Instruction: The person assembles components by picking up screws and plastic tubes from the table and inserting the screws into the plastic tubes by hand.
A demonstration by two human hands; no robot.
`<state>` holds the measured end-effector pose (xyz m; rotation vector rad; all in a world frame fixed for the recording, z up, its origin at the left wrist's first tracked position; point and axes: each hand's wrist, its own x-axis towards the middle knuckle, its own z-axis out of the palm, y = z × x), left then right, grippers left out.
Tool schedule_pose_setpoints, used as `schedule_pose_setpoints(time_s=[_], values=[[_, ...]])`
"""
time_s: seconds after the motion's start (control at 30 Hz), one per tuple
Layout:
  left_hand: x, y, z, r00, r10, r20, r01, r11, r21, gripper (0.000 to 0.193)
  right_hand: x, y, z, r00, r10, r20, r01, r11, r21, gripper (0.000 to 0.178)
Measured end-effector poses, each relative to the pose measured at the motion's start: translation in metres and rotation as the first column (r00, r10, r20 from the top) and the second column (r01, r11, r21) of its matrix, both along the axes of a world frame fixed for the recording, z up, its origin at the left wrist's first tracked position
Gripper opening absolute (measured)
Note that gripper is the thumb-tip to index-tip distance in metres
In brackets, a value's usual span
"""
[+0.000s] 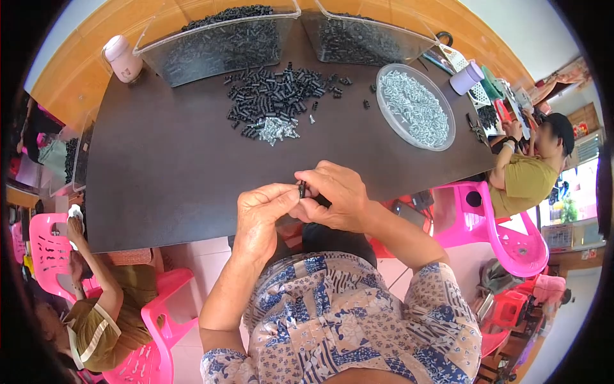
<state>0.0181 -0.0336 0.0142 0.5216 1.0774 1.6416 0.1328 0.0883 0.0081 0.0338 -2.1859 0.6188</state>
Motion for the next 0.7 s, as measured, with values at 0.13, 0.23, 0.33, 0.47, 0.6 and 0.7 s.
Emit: schedule_pose_setpoints(time_s=[0.13,0.23,0.33,0.47,0.6,0.7], values=[[0.002,0.000,0.001,0.998,0.028,0.053,-0.028,1.000,0.001,0.016,-0.004,0.000,-0.005,0.999,-0.010,-0.041,0.011,1.000,0.018,0.039],[0.005,0.002,-0.001,0.995,0.078,0.069,-0.077,0.997,-0.009,0.014,-0.004,-0.001,-0.007,0.998,-0.008,-0.060,0.010,1.000,0.025,0.037],[0.005,0.004,-0.002,0.992,0.104,0.077,-0.103,0.994,-0.024,0.013,-0.002,-0.001,-0.008,0.999,-0.020,-0.034,0.024,0.992,0.124,0.033],[0.007,0.008,-0.006,0.992,0.107,0.064,-0.107,0.994,-0.010,0.012,-0.001,0.002,-0.012,0.999,-0.025,-0.037,0.029,0.994,0.108,0.034],[0.006,0.008,-0.011,0.995,0.032,-0.093,-0.032,0.999,0.008,0.020,0.005,0.009,-0.016,0.999,-0.035,0.002,0.035,0.997,0.063,0.038],[0.013,0.013,-0.004,0.988,0.084,-0.127,-0.091,0.995,-0.047,0.021,0.010,0.022,-0.013,0.993,-0.103,0.061,0.099,0.992,0.074,0.040]])
